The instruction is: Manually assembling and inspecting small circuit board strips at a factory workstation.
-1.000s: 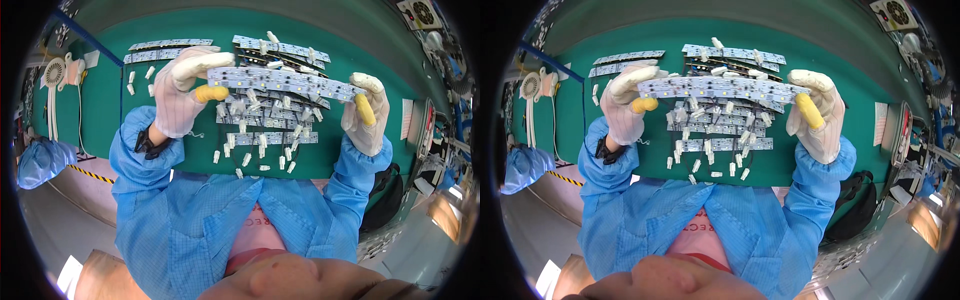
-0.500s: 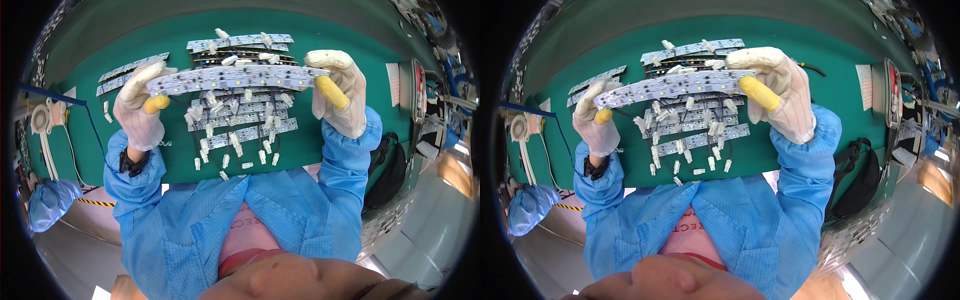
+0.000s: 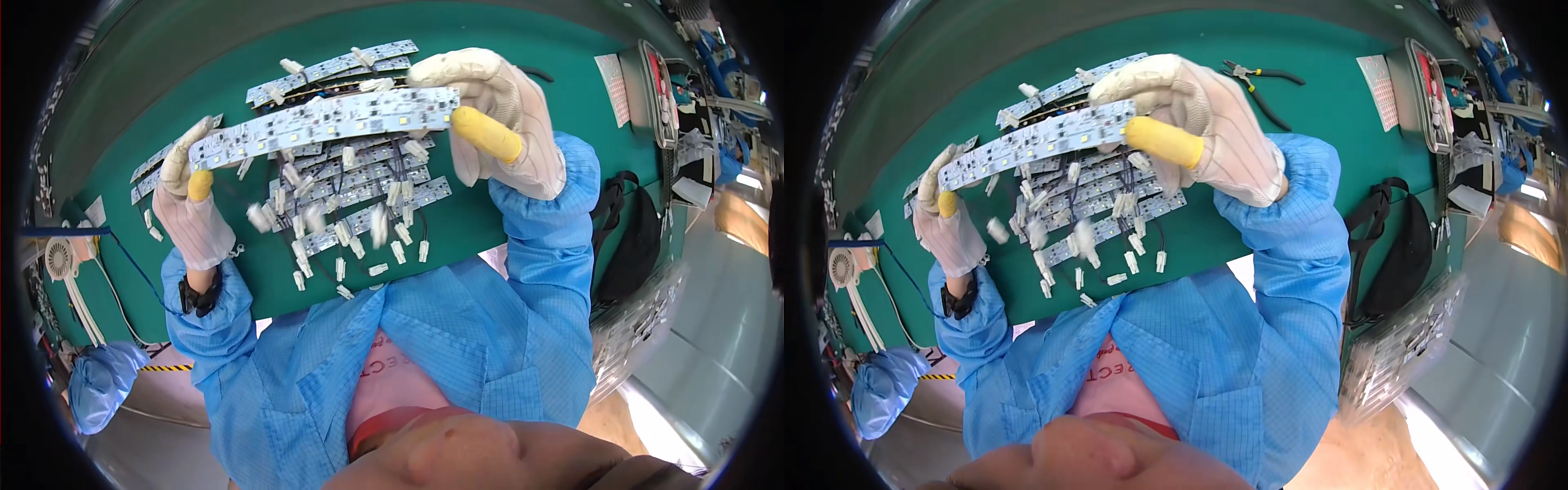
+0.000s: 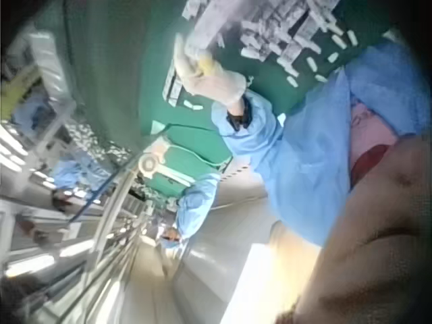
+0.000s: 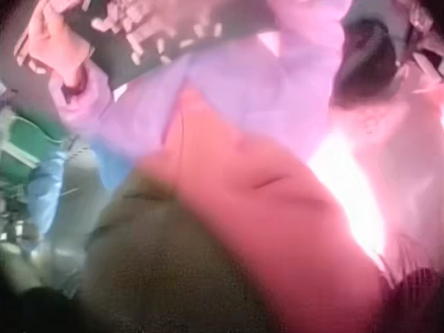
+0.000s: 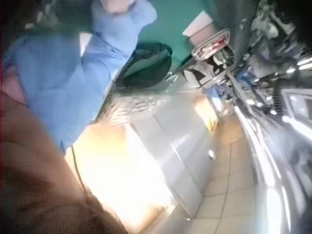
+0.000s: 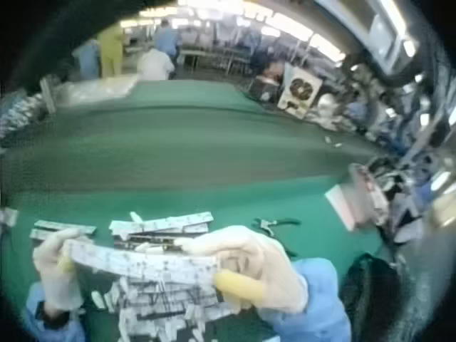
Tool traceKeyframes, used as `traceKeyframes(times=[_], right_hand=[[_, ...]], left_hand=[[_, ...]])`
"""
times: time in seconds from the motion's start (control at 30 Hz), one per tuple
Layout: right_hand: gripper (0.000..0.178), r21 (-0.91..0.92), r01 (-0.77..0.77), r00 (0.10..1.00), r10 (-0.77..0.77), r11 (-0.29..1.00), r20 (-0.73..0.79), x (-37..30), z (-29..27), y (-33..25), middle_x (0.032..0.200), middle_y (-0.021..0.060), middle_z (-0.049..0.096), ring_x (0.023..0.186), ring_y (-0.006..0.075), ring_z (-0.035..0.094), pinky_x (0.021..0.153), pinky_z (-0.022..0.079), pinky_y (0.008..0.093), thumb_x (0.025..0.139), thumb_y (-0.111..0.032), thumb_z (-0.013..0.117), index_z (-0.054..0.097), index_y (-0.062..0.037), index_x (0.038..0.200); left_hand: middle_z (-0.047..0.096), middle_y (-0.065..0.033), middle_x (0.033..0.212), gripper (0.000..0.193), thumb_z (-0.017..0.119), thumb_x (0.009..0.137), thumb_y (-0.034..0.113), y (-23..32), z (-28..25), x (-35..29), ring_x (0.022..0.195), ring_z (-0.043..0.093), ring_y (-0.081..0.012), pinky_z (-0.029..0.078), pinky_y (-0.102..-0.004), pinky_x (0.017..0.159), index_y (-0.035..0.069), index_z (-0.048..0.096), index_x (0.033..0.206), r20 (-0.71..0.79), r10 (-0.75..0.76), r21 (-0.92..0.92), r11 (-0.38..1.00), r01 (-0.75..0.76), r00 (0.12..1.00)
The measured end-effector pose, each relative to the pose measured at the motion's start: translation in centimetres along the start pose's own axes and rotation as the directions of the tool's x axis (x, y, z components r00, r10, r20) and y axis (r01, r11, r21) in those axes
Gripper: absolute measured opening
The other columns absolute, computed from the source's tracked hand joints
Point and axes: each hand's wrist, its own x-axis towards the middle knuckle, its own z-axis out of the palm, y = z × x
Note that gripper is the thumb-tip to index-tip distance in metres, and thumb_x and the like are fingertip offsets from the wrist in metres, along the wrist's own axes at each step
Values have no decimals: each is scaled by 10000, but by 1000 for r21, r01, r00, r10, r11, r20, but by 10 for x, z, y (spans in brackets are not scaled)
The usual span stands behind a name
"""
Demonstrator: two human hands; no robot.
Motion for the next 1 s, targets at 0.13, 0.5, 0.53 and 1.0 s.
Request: traceKeyframes(times=[0.13, 0.5, 0.53, 1.0], right_hand=[[474, 28, 2, 996, 1, 1000, -89, 2, 3, 8, 1006, 115, 607, 476, 42, 477, 436, 358, 159, 841, -260, 622, 492, 61, 1164], [606, 72, -14, 993, 22, 997, -113, 9, -3, 23, 850, 84, 620, 458, 34, 468, 423, 322, 144, 834, -401, 656, 481, 64, 1180], [619, 78, -45, 990, 55, 996, -131, 9, -1, 22, 866, 90, 618, 464, 32, 476, 429, 330, 137, 830, -400, 662, 471, 70, 1185], [450, 72, -148, 982, 155, 986, -106, 10, -2, 17, 897, 61, 600, 439, 10, 447, 404, 333, 127, 855, -234, 652, 480, 49, 1159]], left_hand=[[629, -126, 1067, 481, 654, 841, 229, -9, -1, -5, 969, 581, -151, 428, -259, 886, -66, 531, 1200, -62, 42, -144, 988, -50, 997], [669, -105, 926, 523, 714, 747, 285, 8, -6, -11, 946, 590, -173, 453, -341, 864, -52, 590, 1127, 56, 289, -48, 957, -286, 956], [670, -101, 928, 497, 705, 763, 275, 7, -9, -9, 921, 598, -163, 461, -324, 844, -35, 593, 1135, 62, 299, -47, 954, -297, 952], [666, -103, 915, 565, 685, 797, 321, 13, -3, -7, 810, 646, -153, 493, -225, 725, -46, 535, 1200, 31, 25, -354, 935, -12, 999]])
